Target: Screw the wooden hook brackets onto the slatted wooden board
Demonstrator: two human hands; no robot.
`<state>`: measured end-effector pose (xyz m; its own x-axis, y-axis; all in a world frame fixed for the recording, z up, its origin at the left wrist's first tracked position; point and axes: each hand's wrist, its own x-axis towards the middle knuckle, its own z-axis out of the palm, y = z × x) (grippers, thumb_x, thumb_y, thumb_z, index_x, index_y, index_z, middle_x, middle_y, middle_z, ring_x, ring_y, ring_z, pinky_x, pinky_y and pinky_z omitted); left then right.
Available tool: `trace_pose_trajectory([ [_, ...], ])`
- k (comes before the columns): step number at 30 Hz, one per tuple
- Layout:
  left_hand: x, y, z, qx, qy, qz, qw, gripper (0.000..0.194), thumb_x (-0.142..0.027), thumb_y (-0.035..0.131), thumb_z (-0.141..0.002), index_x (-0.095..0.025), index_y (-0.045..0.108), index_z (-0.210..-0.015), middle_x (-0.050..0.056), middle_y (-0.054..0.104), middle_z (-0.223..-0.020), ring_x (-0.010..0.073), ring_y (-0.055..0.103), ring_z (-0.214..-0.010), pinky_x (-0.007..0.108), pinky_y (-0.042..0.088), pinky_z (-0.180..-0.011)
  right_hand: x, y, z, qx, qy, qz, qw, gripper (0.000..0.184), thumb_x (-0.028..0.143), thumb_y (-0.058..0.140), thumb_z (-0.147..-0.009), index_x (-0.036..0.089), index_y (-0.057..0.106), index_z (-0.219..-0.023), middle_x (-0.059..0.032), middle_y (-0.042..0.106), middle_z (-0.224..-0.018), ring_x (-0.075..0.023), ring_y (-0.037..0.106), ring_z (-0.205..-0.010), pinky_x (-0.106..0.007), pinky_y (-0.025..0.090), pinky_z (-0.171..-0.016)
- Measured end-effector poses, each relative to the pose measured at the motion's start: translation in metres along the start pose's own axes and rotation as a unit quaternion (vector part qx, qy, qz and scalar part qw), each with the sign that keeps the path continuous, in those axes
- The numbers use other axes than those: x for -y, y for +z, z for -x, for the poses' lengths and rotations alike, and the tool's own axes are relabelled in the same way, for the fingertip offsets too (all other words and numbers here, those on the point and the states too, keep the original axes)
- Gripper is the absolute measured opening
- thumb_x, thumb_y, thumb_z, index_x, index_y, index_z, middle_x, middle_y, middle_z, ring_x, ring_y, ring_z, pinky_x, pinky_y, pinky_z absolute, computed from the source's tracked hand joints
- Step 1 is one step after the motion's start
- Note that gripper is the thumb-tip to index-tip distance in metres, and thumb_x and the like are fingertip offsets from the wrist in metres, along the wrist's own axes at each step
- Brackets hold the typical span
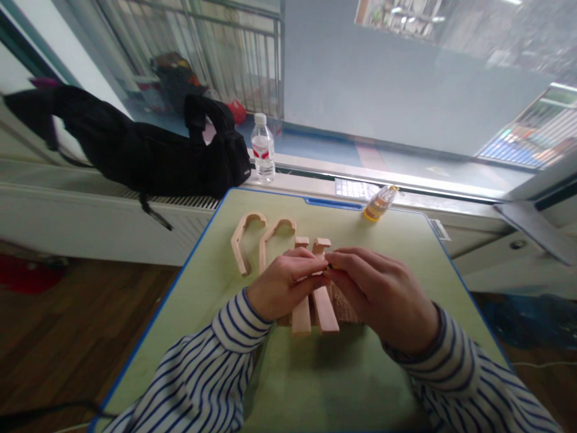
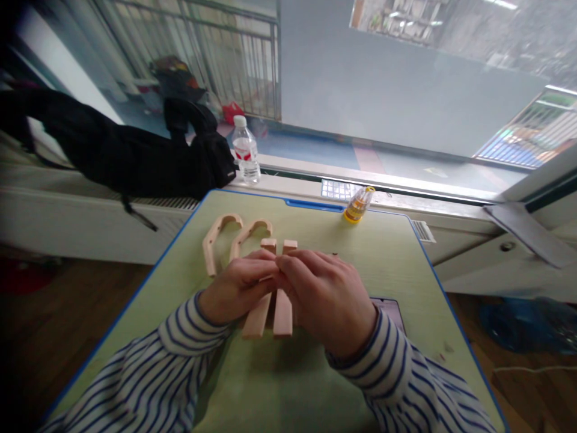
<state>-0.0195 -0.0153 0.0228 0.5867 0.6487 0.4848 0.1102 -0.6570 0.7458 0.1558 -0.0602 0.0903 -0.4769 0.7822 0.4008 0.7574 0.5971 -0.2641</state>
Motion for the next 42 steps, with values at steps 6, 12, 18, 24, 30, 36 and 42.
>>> trace_pose_trajectory([
  [6, 0.000, -0.001, -0.001, 0.010, -0.007, 0.013, 1.000, 0.017, -0.021, 0.052, -0.088, -0.016, 0.067, -0.096, 0.006, 0.067, -0.089, 0.0161, 0.057, -0.088, 0.029, 0.046, -0.081, -0.002, 0.004, 0.002, -0.010, 0.007, -0.006, 1.000, 0.021, 0.028, 0.046, -0.091, 0.017, 0.061, -0.101, -0.0064, 0.067, -0.098, -0.0151, 0.063, -0.084, -0.028, 0.050, -0.073],
  [12, 0.003, 0.003, 0.003, -0.028, -0.023, 0.013, 0.999, 0.024, -0.022, 0.059, -0.084, -0.017, 0.065, -0.107, 0.007, 0.066, -0.094, 0.0168, 0.059, -0.091, 0.031, 0.048, -0.083, -0.001, 0.006, 0.000, -0.009, 0.002, 0.011, 1.000, 0.019, 0.026, 0.047, -0.090, 0.017, 0.060, -0.100, -0.0054, 0.066, -0.098, -0.0152, 0.063, -0.085, -0.027, 0.049, -0.074],
  [18, 0.003, 0.006, 0.004, -0.068, -0.017, -0.004, 0.998, 0.027, -0.029, 0.065, -0.079, -0.018, 0.068, -0.103, 0.006, 0.067, -0.087, 0.0170, 0.060, -0.084, 0.030, 0.050, -0.078, 0.002, 0.003, -0.001, 0.013, -0.012, 0.009, 1.000, 0.020, 0.025, 0.045, -0.091, 0.016, 0.060, -0.099, -0.0063, 0.066, -0.097, -0.0151, 0.062, -0.085, -0.027, 0.048, -0.073],
  [24, 0.003, 0.005, 0.003, -0.053, -0.026, -0.012, 0.998, 0.020, -0.030, 0.061, -0.082, -0.016, 0.070, -0.095, 0.007, 0.065, -0.083, 0.0156, 0.060, -0.079, 0.029, 0.049, -0.075, 0.000, -0.010, -0.006, 0.058, -0.033, -0.004, 0.998, 0.030, 0.025, 0.046, -0.090, 0.020, 0.052, -0.119, -0.0070, 0.062, -0.114, -0.0172, 0.059, -0.097, -0.031, 0.048, -0.081],
  [30, 0.003, 0.004, 0.002, -0.033, -0.021, 0.001, 0.999, 0.016, -0.027, 0.061, -0.083, -0.016, 0.070, -0.088, 0.005, 0.067, -0.082, 0.0158, 0.060, -0.082, 0.028, 0.048, -0.076, -0.001, -0.012, -0.006, 0.068, -0.052, -0.005, 0.996, 0.020, 0.021, 0.047, -0.089, 0.018, 0.061, -0.104, -0.0057, 0.065, -0.105, -0.0157, 0.060, -0.094, -0.030, 0.048, -0.082],
  [36, 0.003, 0.002, 0.001, -0.009, -0.009, 0.010, 1.000, 0.015, -0.022, 0.057, -0.086, -0.017, 0.068, -0.094, 0.004, 0.067, -0.086, 0.0154, 0.057, -0.087, 0.028, 0.046, -0.082, -0.002, -0.007, -0.003, 0.035, -0.033, -0.011, 0.999, 0.020, 0.020, 0.047, -0.090, 0.016, 0.062, -0.102, -0.0067, 0.065, -0.097, -0.0144, 0.060, -0.086, -0.028, 0.049, -0.076],
  [42, 0.002, 0.001, 0.000, 0.004, -0.005, 0.015, 1.000, 0.016, -0.022, 0.054, -0.088, -0.016, 0.067, -0.095, 0.005, 0.066, -0.085, 0.0158, 0.057, -0.088, 0.030, 0.045, -0.084, -0.001, -0.001, -0.002, 0.013, -0.019, -0.016, 1.000, 0.020, 0.021, 0.047, -0.090, 0.014, 0.062, -0.100, -0.0074, 0.063, -0.092, -0.0141, 0.059, -0.081, -0.027, 0.048, -0.071],
])
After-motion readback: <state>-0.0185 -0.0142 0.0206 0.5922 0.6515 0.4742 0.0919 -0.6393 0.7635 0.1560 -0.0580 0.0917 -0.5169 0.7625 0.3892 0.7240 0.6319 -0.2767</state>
